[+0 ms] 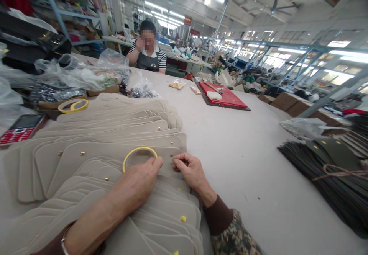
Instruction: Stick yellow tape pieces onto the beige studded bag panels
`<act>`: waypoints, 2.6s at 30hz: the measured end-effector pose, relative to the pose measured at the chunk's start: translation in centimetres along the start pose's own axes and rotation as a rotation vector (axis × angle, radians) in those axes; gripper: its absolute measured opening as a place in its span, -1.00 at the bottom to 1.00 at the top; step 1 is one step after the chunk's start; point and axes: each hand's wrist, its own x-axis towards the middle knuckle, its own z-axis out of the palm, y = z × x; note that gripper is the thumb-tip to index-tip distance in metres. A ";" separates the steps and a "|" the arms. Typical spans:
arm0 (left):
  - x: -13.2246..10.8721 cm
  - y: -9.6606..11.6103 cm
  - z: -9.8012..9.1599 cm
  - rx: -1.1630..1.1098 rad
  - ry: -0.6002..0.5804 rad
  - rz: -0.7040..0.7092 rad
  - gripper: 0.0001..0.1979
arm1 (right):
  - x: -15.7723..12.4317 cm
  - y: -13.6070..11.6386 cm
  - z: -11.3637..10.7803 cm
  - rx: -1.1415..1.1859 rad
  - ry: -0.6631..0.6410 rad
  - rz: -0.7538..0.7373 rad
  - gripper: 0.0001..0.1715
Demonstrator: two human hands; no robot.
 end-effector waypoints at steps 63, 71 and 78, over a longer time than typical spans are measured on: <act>-1.9 -0.7 0.6 -0.361 0.325 0.297 -0.69 | -2.9 -2.4 -0.3 -0.639 -0.419 -0.028 -0.75; -2.1 -0.8 1.6 -0.346 0.353 0.270 -0.51 | -3.8 -4.7 0.3 -0.315 -0.146 -0.422 -0.85; -2.0 -0.6 1.7 -0.347 0.329 0.250 -0.62 | -4.1 -4.1 1.0 -0.473 -0.169 -0.689 -0.80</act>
